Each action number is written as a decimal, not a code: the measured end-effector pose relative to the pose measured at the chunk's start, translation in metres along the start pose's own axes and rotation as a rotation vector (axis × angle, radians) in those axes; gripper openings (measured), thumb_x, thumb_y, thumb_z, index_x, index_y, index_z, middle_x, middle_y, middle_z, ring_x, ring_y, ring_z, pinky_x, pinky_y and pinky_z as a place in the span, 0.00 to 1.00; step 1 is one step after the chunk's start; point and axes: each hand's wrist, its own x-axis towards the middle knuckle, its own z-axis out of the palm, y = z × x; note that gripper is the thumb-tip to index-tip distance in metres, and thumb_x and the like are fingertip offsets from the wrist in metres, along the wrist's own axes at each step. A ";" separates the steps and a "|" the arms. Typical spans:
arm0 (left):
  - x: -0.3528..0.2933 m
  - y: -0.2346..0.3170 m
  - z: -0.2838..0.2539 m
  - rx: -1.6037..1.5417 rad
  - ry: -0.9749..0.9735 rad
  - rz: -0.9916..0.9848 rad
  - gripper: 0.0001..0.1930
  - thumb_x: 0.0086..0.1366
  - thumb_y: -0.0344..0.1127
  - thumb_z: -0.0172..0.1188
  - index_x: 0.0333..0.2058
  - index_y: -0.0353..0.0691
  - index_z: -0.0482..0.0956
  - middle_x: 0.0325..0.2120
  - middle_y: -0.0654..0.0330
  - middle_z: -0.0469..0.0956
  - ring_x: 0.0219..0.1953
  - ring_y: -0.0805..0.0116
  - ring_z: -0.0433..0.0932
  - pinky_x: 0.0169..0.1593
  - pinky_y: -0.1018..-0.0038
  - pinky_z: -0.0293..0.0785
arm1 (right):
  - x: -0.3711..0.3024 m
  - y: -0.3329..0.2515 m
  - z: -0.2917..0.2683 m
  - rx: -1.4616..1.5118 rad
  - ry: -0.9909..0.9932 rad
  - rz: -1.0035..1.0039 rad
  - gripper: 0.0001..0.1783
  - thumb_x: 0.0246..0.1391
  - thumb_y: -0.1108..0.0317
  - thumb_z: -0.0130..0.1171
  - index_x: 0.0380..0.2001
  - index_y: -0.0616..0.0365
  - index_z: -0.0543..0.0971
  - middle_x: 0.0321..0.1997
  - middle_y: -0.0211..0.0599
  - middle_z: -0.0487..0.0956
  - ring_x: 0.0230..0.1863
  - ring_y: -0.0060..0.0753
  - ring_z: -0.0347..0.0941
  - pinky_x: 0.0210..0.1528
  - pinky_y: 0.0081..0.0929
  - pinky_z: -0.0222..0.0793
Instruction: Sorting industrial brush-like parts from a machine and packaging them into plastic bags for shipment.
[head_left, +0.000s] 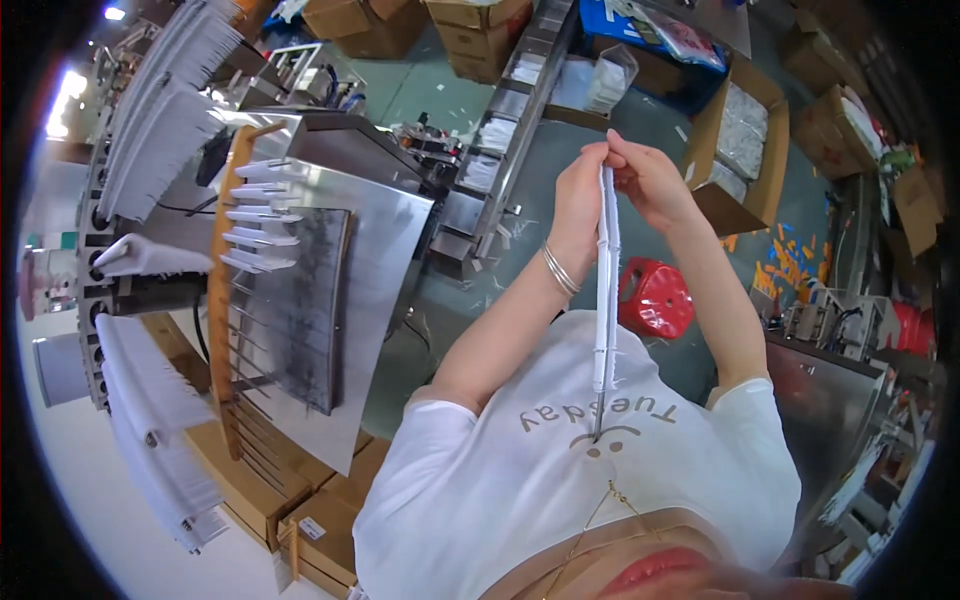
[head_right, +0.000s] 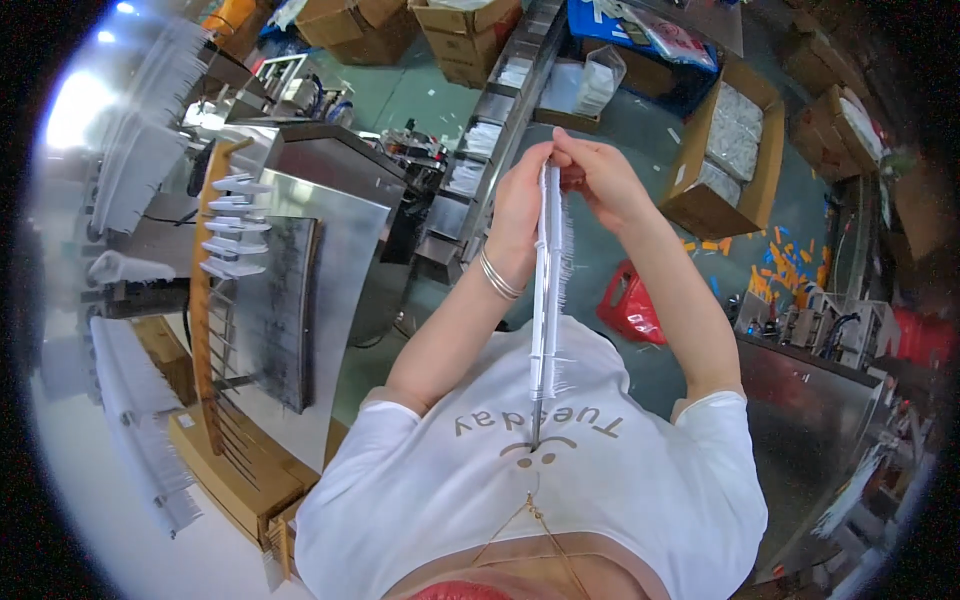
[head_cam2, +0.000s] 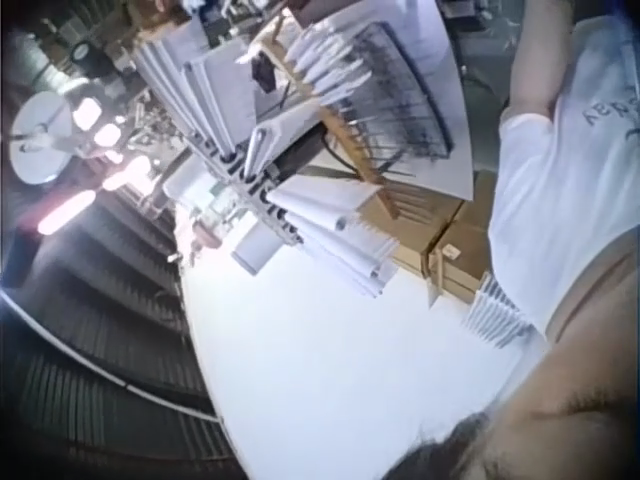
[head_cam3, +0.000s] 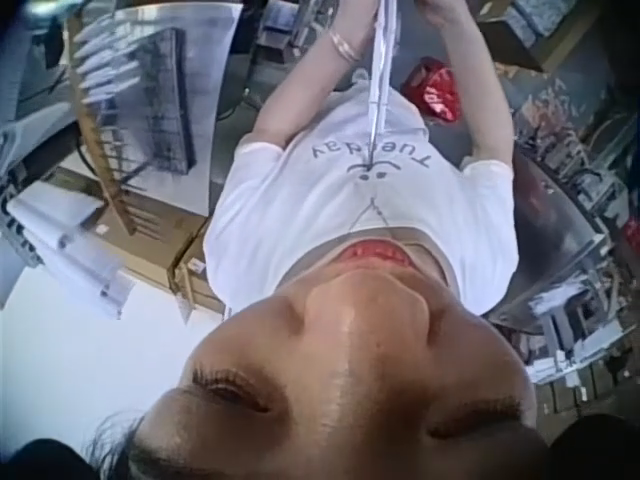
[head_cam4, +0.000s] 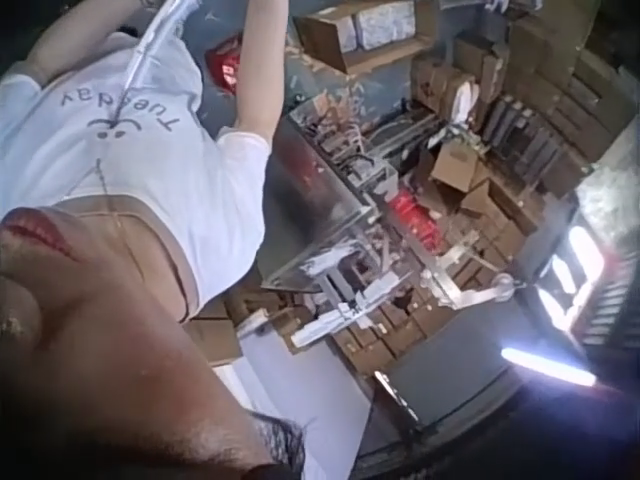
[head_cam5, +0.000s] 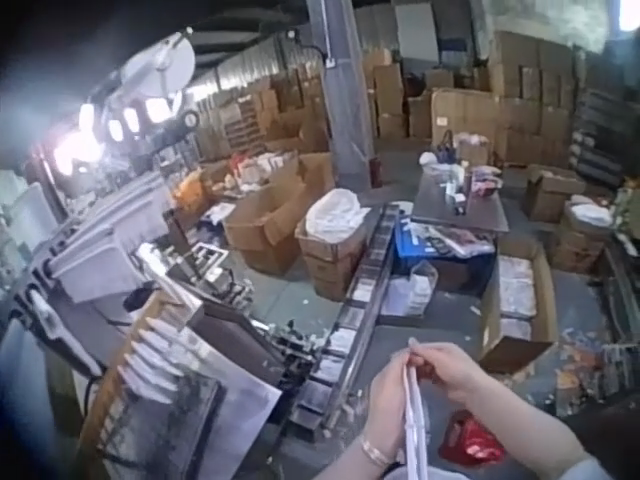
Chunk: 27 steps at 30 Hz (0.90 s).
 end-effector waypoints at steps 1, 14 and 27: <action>0.006 -0.003 0.005 -0.015 0.012 -0.005 0.13 0.64 0.41 0.50 0.27 0.38 0.77 0.27 0.64 0.76 0.31 0.75 0.72 0.39 0.77 0.66 | 0.007 -0.004 -0.007 0.049 -0.021 0.030 0.14 0.59 0.56 0.54 0.30 0.54 0.79 0.24 0.20 0.73 0.27 0.17 0.68 0.32 0.18 0.62; 0.089 0.027 0.016 -0.096 -0.029 0.194 0.19 0.69 0.49 0.45 0.47 0.39 0.71 0.40 0.69 0.69 0.42 0.82 0.65 0.48 0.82 0.60 | 0.151 -0.040 -0.028 0.033 -0.233 0.156 0.14 0.57 0.64 0.54 0.37 0.66 0.78 0.39 0.40 0.79 0.40 0.30 0.75 0.46 0.28 0.71; 0.183 0.153 0.015 -0.112 0.143 0.464 0.26 0.70 0.54 0.37 0.52 0.37 0.65 0.53 0.58 0.66 0.57 0.69 0.61 0.62 0.70 0.49 | 0.313 -0.126 0.057 -0.146 -0.502 0.167 0.11 0.52 0.62 0.61 0.32 0.58 0.80 0.33 0.30 0.80 0.36 0.22 0.74 0.41 0.24 0.66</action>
